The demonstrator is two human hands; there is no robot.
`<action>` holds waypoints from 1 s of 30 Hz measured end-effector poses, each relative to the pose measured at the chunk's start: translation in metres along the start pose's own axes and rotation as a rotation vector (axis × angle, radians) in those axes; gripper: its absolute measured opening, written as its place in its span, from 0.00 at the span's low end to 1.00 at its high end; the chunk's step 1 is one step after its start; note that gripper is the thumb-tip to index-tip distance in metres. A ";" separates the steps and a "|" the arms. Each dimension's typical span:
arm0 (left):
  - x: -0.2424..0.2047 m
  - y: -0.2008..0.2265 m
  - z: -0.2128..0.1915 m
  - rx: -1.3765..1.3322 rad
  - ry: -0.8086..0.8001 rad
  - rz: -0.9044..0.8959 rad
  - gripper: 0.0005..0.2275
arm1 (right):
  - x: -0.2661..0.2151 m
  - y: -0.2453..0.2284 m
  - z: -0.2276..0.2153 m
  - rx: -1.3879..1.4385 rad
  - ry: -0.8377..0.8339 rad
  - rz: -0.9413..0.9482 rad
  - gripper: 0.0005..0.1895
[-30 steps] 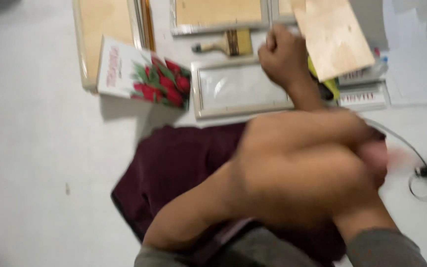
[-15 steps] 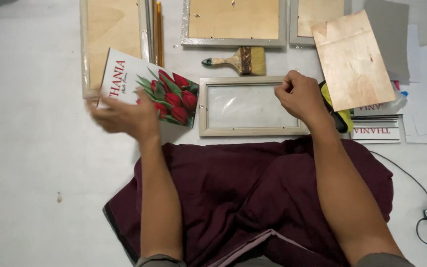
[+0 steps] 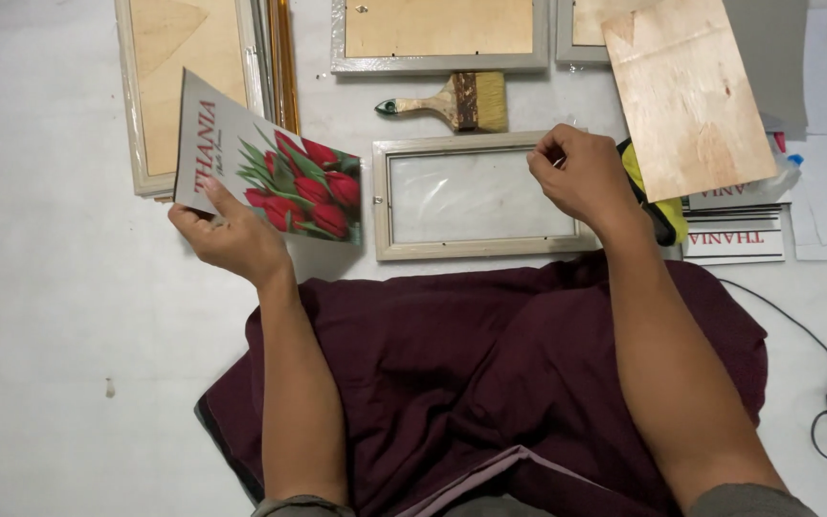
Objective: Assembling a picture frame by cleaning the glass, inserting a photo, and securing the wooden backing
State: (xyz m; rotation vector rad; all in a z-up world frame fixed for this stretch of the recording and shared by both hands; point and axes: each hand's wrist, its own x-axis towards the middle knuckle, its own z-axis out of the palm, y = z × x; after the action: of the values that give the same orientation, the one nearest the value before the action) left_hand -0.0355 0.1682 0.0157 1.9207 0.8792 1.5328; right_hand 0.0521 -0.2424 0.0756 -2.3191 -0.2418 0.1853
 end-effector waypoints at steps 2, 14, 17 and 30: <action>0.001 0.050 -0.010 -0.124 0.001 0.167 0.11 | 0.001 0.007 0.003 0.039 -0.007 0.006 0.10; -0.133 0.188 0.029 -0.508 -0.403 0.965 0.05 | -0.019 -0.009 -0.020 0.953 -0.195 0.025 0.16; -0.149 0.191 0.030 -0.560 -0.396 0.945 0.06 | -0.023 0.013 -0.014 0.959 -0.119 -0.054 0.09; -0.078 0.132 0.058 -0.354 -1.082 -0.046 0.34 | -0.012 0.010 -0.044 1.319 -0.015 0.172 0.19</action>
State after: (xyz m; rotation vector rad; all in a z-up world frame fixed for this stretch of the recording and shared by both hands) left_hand 0.0308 0.0226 0.0511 2.0075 0.1430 0.3889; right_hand 0.0513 -0.2828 0.0991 -1.0204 0.0841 0.3217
